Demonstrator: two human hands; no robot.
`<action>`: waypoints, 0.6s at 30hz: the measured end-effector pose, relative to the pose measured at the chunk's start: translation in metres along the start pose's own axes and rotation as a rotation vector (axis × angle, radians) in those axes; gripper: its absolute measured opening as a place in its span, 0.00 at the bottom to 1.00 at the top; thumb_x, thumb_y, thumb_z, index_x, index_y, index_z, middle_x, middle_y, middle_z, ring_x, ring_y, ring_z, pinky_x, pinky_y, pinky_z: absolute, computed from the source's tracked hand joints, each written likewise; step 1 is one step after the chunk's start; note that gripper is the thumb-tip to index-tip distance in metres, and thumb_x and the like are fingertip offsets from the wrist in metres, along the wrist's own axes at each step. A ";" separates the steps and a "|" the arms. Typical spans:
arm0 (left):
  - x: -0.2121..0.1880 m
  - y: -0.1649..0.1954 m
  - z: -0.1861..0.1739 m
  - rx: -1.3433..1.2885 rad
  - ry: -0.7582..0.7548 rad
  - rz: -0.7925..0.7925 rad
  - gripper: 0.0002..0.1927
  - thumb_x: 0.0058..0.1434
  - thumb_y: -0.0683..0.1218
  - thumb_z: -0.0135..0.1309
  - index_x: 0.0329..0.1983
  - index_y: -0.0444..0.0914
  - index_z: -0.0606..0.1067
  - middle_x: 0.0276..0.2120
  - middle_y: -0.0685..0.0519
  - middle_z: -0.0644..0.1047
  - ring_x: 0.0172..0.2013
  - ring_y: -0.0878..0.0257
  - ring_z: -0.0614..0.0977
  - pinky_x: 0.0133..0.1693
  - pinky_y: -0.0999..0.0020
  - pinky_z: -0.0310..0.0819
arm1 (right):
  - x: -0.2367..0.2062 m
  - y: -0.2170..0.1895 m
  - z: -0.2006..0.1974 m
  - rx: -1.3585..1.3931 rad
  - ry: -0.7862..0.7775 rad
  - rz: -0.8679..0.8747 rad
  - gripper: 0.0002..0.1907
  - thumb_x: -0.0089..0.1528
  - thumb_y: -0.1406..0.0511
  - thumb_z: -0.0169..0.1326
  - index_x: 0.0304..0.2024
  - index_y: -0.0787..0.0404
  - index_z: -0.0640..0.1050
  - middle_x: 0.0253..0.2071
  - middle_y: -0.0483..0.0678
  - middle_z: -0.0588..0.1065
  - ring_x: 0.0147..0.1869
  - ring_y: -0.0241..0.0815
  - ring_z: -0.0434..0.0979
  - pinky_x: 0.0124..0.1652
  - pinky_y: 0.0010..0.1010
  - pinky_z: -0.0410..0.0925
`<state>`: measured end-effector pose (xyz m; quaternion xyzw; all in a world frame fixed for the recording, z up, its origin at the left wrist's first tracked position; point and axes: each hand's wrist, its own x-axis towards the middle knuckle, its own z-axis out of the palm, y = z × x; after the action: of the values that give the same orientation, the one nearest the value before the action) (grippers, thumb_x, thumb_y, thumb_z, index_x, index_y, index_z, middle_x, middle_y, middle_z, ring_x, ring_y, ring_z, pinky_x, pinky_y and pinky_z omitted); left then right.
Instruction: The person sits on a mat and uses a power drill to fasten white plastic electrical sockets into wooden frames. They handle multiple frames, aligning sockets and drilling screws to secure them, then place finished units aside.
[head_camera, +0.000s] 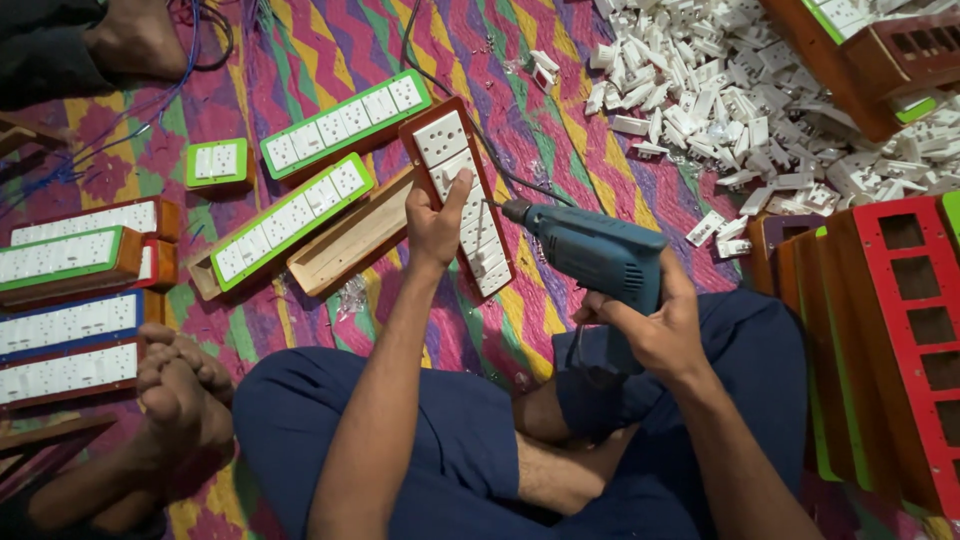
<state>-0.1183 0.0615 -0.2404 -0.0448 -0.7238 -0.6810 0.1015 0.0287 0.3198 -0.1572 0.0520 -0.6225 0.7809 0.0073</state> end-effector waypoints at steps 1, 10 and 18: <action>0.000 0.000 0.000 -0.020 -0.003 0.019 0.11 0.67 0.53 0.55 0.39 0.43 0.79 0.28 0.59 0.78 0.29 0.72 0.77 0.34 0.68 0.72 | 0.000 0.000 0.001 0.001 0.004 0.001 0.26 0.60 0.79 0.55 0.60 0.68 0.66 0.40 0.54 0.78 0.39 0.43 0.84 0.41 0.38 0.81; -0.002 0.004 0.006 -0.006 0.008 -0.030 0.11 0.68 0.52 0.55 0.41 0.40 0.80 0.27 0.58 0.80 0.28 0.71 0.78 0.34 0.68 0.73 | 0.001 -0.001 0.003 -0.078 0.037 0.015 0.26 0.58 0.78 0.54 0.59 0.67 0.66 0.37 0.51 0.77 0.35 0.40 0.83 0.38 0.35 0.81; -0.004 0.005 0.013 -0.005 0.013 -0.023 0.17 0.69 0.54 0.54 0.52 0.38 0.77 0.38 0.53 0.82 0.41 0.66 0.82 0.46 0.66 0.76 | 0.000 0.003 -0.001 -0.048 0.068 0.069 0.29 0.58 0.79 0.55 0.60 0.66 0.63 0.38 0.52 0.76 0.36 0.41 0.82 0.38 0.37 0.80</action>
<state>-0.1145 0.0752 -0.2370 -0.0321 -0.7218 -0.6843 0.0984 0.0285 0.3198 -0.1601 0.0034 -0.6419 0.7668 0.0027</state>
